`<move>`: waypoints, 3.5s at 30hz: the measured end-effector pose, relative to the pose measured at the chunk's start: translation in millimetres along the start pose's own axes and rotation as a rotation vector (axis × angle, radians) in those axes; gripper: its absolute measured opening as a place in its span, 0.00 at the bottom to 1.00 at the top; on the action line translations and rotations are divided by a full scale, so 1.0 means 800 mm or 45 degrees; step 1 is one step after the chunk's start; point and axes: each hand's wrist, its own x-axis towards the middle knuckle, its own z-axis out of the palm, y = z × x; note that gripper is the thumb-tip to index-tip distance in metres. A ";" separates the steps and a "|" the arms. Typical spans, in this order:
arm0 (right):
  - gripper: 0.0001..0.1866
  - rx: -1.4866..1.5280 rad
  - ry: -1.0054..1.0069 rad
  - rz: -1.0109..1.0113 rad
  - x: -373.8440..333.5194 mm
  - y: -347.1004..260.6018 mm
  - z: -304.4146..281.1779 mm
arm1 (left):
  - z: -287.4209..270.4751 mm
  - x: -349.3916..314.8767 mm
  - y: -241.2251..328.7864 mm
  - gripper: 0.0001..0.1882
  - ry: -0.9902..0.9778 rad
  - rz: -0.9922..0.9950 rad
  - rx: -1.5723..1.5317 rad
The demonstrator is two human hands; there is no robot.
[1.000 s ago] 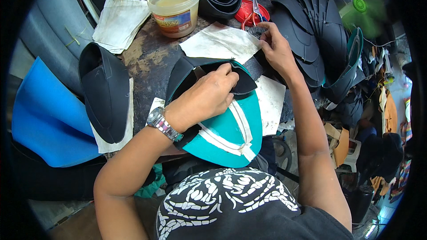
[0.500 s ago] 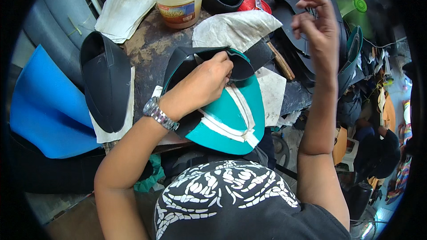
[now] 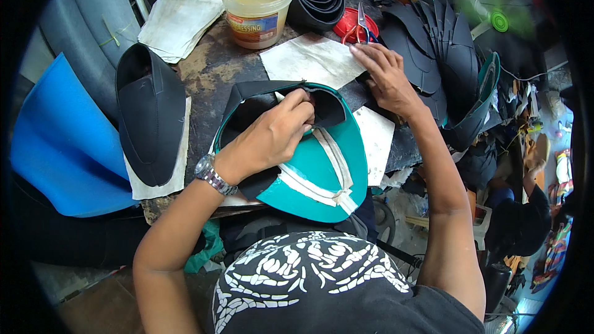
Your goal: The person assembles a slip-on shoe by hand, placing a black insole into the shoe upper, pressing it into place, and trimming excess material with scissors. The person repeatedly adjusts the insole and uses a hammer to tap the shoe interior, then cuts and repositions the insole multiple times.
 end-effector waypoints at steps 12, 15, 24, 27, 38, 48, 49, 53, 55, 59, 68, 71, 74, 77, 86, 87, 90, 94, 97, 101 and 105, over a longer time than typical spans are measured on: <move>0.37 1.017 0.735 0.276 0.027 -0.011 -0.041 | -0.001 0.002 0.001 0.07 -0.018 -0.049 0.009; 0.34 0.926 0.788 0.274 0.022 -0.010 -0.135 | -0.019 0.004 0.020 0.07 -0.026 -0.100 0.007; 0.47 1.148 0.311 -0.089 -0.014 -0.090 -0.242 | -0.087 -0.055 0.082 0.14 0.250 -0.412 -0.696; 0.50 1.343 0.247 0.132 0.004 -0.118 -0.191 | -0.073 -0.071 0.093 0.26 0.242 -0.326 -1.267; 0.45 0.861 -0.516 0.356 0.027 -0.161 -0.087 | -0.016 -0.078 0.117 0.46 0.290 -0.917 -0.448; 0.45 0.556 -0.523 0.315 0.038 -0.181 -0.116 | -0.001 -0.094 0.132 0.17 -0.126 -0.593 -0.091; 0.44 0.554 -0.506 0.309 0.039 -0.180 -0.114 | -0.002 -0.094 0.135 0.18 -0.130 -0.559 -0.035; 0.45 0.532 -0.388 0.241 0.042 -0.179 -0.094 | -0.015 -0.091 0.142 0.20 -0.093 -0.403 0.227; 0.44 0.517 -0.437 0.236 0.045 -0.177 -0.088 | -0.021 -0.088 0.143 0.20 -0.096 -0.441 0.303; 0.43 0.437 -0.593 0.189 0.054 -0.172 -0.077 | -0.020 -0.083 0.135 0.21 -0.149 -0.480 0.272; 0.43 0.387 -0.796 0.191 0.055 -0.164 -0.073 | -0.014 -0.082 0.126 0.22 -0.196 -0.544 0.373; 0.42 0.411 -0.801 0.191 0.054 -0.164 -0.074 | -0.013 -0.082 0.126 0.22 -0.197 -0.532 0.396; 0.41 0.384 -0.719 0.149 0.054 -0.168 -0.068 | -0.011 -0.082 0.125 0.21 -0.189 -0.560 0.394; 0.40 0.309 -0.706 0.140 0.052 -0.172 -0.064 | -0.008 -0.082 0.123 0.21 -0.168 -0.578 0.426; 0.35 0.203 -0.734 0.149 0.054 -0.179 -0.061 | 0.002 -0.081 0.118 0.22 -0.178 -0.626 0.530; 0.35 0.204 -0.735 0.157 0.054 -0.181 -0.061 | 0.002 -0.081 0.117 0.22 -0.183 -0.621 0.545; 0.34 0.178 -0.759 0.168 0.053 -0.184 -0.062 | 0.004 -0.081 0.117 0.22 -0.190 -0.615 0.593; 0.34 0.155 -0.731 0.168 0.050 -0.184 -0.060 | 0.005 -0.081 0.117 0.22 -0.197 -0.591 0.659; 0.34 0.189 -0.694 0.176 0.046 -0.183 -0.056 | 0.007 -0.081 0.117 0.22 -0.202 -0.587 0.724; 0.36 0.253 -0.537 0.125 0.036 -0.182 -0.048 | 0.013 -0.079 0.117 0.22 -0.186 -0.501 0.918; 0.38 0.181 -0.509 0.005 0.019 -0.181 -0.045 | 0.016 -0.071 0.121 0.19 -0.294 -0.495 1.064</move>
